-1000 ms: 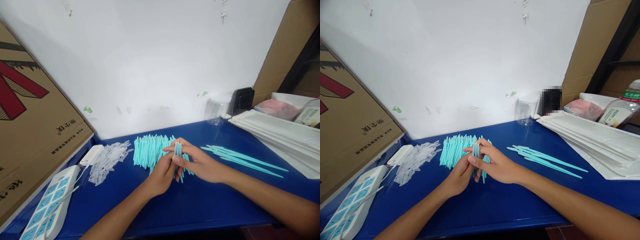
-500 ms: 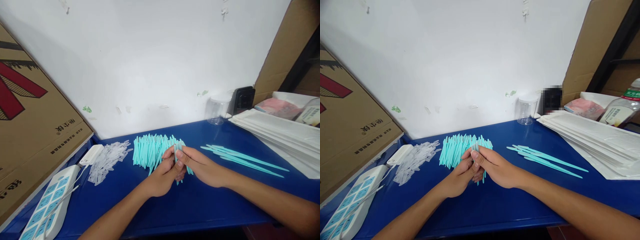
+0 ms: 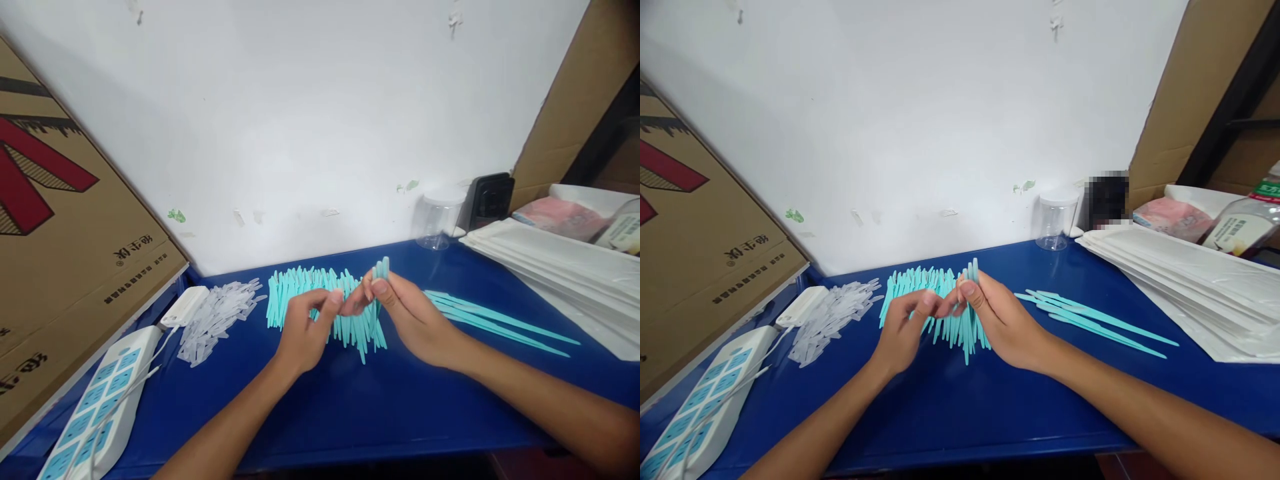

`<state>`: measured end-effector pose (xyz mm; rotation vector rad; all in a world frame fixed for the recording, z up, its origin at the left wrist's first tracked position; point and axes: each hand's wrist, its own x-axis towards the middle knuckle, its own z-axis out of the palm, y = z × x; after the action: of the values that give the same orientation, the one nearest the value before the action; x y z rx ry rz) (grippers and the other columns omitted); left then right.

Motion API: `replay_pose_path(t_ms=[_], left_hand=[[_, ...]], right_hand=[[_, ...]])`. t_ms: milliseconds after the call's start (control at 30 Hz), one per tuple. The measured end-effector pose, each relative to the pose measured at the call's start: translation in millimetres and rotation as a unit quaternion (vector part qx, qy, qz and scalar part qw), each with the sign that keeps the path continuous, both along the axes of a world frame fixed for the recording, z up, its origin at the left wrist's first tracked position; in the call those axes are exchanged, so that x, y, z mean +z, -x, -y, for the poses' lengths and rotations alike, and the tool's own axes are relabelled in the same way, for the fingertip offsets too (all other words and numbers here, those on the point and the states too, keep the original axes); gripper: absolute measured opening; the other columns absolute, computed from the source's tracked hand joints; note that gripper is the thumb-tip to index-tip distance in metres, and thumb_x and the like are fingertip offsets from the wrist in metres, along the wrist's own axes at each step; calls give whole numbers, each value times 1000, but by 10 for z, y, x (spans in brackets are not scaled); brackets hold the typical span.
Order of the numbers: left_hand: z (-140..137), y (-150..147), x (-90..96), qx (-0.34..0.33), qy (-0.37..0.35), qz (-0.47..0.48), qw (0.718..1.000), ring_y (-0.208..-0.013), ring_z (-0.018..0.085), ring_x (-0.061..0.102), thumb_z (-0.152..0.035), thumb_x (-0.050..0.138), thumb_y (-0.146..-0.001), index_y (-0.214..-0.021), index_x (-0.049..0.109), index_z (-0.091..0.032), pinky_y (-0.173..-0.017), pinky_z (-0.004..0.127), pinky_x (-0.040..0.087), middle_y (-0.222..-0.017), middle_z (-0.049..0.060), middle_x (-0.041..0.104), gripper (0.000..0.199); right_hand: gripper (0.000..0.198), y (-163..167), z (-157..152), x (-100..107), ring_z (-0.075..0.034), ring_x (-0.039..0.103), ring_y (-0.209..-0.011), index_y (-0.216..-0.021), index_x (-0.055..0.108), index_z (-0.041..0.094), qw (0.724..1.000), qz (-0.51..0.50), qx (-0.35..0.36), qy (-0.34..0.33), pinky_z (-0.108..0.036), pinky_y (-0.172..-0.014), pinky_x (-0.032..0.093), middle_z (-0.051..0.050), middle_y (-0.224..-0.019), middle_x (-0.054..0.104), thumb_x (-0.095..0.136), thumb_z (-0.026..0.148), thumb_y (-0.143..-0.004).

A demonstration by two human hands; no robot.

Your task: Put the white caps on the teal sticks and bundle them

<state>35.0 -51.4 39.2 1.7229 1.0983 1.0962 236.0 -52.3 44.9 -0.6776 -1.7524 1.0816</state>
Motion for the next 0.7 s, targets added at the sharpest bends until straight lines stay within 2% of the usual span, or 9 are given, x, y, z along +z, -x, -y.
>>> replay_pose_path(t_ms=[33, 100, 200, 300, 367, 467, 533, 600, 700], left_hand=[[-8, 7, 2, 40, -43, 6, 998, -86, 22, 63, -47, 57, -97, -86, 70, -16, -84, 33, 47, -83, 6, 68, 36], [-6, 9, 21, 61, -113, 26, 991, -95, 24, 67, -44, 61, -96, -102, 70, -17, -88, 35, 50, -95, 8, 73, 29], [49, -11, 69, 0, -120, 56, 991, -110, 27, 68, -39, 65, -95, -123, 68, -19, -98, 39, 51, -111, 11, 76, 35], [125, -35, 103, -64, -61, 63, 994, -82, 26, 76, -39, 63, -96, -128, 69, -20, -86, 41, 59, -89, 8, 79, 38], [154, -41, 115, -77, -31, 65, 994, -67, 24, 76, -40, 63, -96, -129, 70, -22, -81, 43, 61, -88, 7, 80, 38], [163, -36, 135, -56, -41, 65, 995, -94, 29, 77, -39, 68, -93, -124, 73, -25, -92, 44, 60, -117, 9, 76, 35], [165, -29, 153, -56, -51, 65, 995, -110, 31, 72, -38, 70, -92, -123, 74, -25, -95, 43, 60, -125, 8, 73, 34], [178, -26, 168, -79, -32, 71, 994, -99, 29, 76, -37, 68, -93, -126, 72, -25, -84, 40, 64, -128, 9, 71, 35], [219, -37, 175, -135, 32, 95, 986, -63, 22, 76, -38, 60, -98, -135, 66, -25, -52, 33, 64, -135, 14, 66, 39]], right_hand=[[41, 6, 7, 0, -17, 66, -81, -94, 58, 19, 1000, 0, 24, 10, -33, -81, 53, -7, -92, 69, 31, 46, -109], [45, 33, 35, -10, -16, 67, -71, -95, 58, 17, 996, 3, 78, 33, -32, -72, 54, -7, -86, 68, 28, 46, -110], [42, 87, 86, -36, -16, 68, -70, -96, 54, 16, 991, 17, 122, 50, -33, -70, 55, -7, -86, 67, 29, 46, -109], [38, 117, 126, -44, -16, 67, -74, -97, 50, 18, 988, 53, 136, 46, -33, -74, 54, -5, -83, 67, 29, 46, -109], [36, 116, 149, -36, -16, 65, -74, -97, 48, 20, 986, 82, 139, 32, -34, -75, 52, -3, -79, 66, 28, 46, -110], [34, 111, 191, -23, -16, 62, -73, -95, 46, 21, 984, 110, 141, 27, -34, -76, 51, -1, -75, 61, 27, 45, -110], [33, 119, 223, -27, -15, 62, -74, -95, 44, 21, 983, 114, 143, 36, -33, -76, 52, 0, -77, 58, 26, 45, -110], [32, 137, 252, -45, -15, 62, -77, -98, 44, 21, 982, 112, 145, 48, -34, -77, 53, -1, -81, 56, 27, 46, -110], [34, 168, 281, -87, -16, 62, -81, -102, 44, 20, 981, 113, 146, 66, -35, -81, 53, -2, -85, 56, 28, 48, -109]])
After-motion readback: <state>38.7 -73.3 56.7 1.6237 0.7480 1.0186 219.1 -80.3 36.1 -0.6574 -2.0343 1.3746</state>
